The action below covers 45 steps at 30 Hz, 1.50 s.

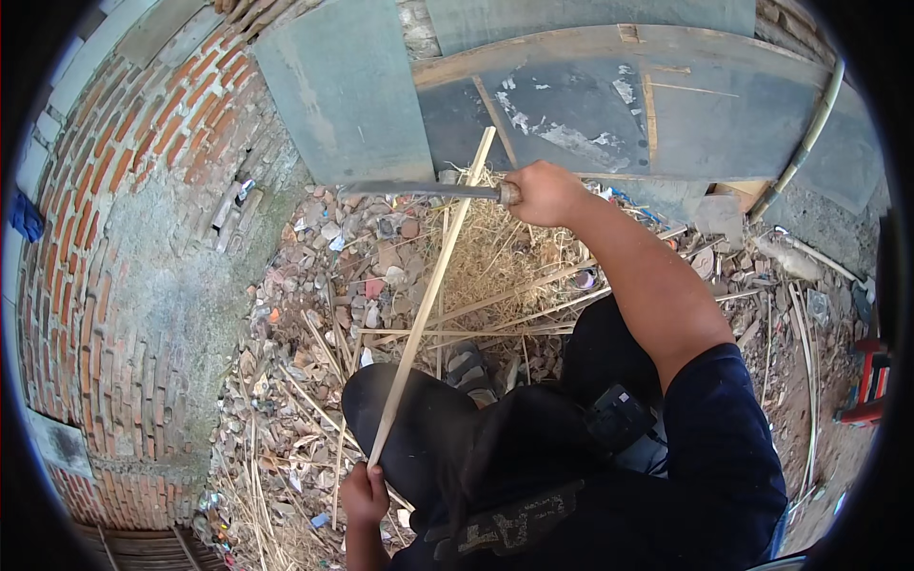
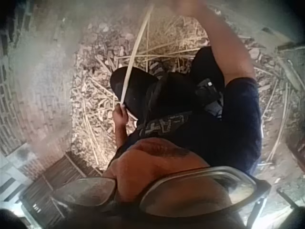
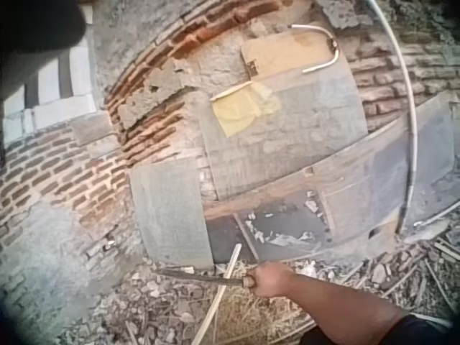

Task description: The person holds a bamboo strip by hand and scrapes along its surface using a knife.

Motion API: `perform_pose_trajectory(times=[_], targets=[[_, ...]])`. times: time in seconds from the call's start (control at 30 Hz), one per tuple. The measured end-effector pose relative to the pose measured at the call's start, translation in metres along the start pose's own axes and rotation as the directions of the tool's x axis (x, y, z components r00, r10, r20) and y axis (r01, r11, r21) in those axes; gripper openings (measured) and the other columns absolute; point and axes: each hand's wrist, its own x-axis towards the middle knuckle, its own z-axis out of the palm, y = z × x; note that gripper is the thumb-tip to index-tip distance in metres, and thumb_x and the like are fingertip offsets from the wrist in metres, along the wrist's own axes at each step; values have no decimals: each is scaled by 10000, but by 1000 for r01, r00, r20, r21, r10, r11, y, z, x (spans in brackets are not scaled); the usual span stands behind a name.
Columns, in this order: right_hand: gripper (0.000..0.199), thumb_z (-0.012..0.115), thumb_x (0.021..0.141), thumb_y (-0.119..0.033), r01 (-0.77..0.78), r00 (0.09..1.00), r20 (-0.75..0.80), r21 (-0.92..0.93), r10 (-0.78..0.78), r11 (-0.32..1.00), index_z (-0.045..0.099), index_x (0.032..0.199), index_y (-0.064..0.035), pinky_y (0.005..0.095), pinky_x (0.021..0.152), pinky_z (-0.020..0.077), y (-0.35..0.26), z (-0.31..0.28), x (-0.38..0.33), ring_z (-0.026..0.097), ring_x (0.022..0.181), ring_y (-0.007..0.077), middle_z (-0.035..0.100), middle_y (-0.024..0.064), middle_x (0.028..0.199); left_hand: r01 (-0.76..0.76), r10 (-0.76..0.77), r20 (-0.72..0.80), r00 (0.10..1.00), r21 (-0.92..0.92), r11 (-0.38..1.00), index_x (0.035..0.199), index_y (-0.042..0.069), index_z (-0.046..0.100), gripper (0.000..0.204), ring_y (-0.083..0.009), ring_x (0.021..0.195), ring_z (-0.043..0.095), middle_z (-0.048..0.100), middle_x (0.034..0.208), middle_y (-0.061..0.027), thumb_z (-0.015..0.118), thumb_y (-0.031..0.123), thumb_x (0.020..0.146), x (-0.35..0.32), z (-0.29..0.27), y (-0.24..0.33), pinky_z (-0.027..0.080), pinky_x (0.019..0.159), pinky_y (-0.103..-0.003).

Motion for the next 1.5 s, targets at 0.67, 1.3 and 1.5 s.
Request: perform_pose_trajectory(times=[0.67,1.3,1.5], targets=[[215,656,800,-246,66,998,-11,45,-66,997,717,973,-134,473,841,552,15,3,-2,693,933,341,722,131,901,-53,53,-56,997,17,998,715,34,497,452,-474,536,568,529,543,-215,514,383,1002,4,-1,12,420,485,-517],[307,690,785,-264,-3,982,-188,107,23,994,721,1062,-135,475,852,555,35,5,1,694,938,356,727,168,945,-87,89,-80,993,29,996,723,32,482,454,-461,525,563,519,541,-203,528,391,996,6,6,7,419,485,-513],[172,685,761,-229,231,966,-82,-142,-244,962,692,898,-126,471,817,558,15,-9,-5,704,872,338,712,145,847,-117,119,-95,988,26,993,720,35,482,462,-456,509,558,515,527,-196,526,404,995,5,5,8,415,475,-505]])
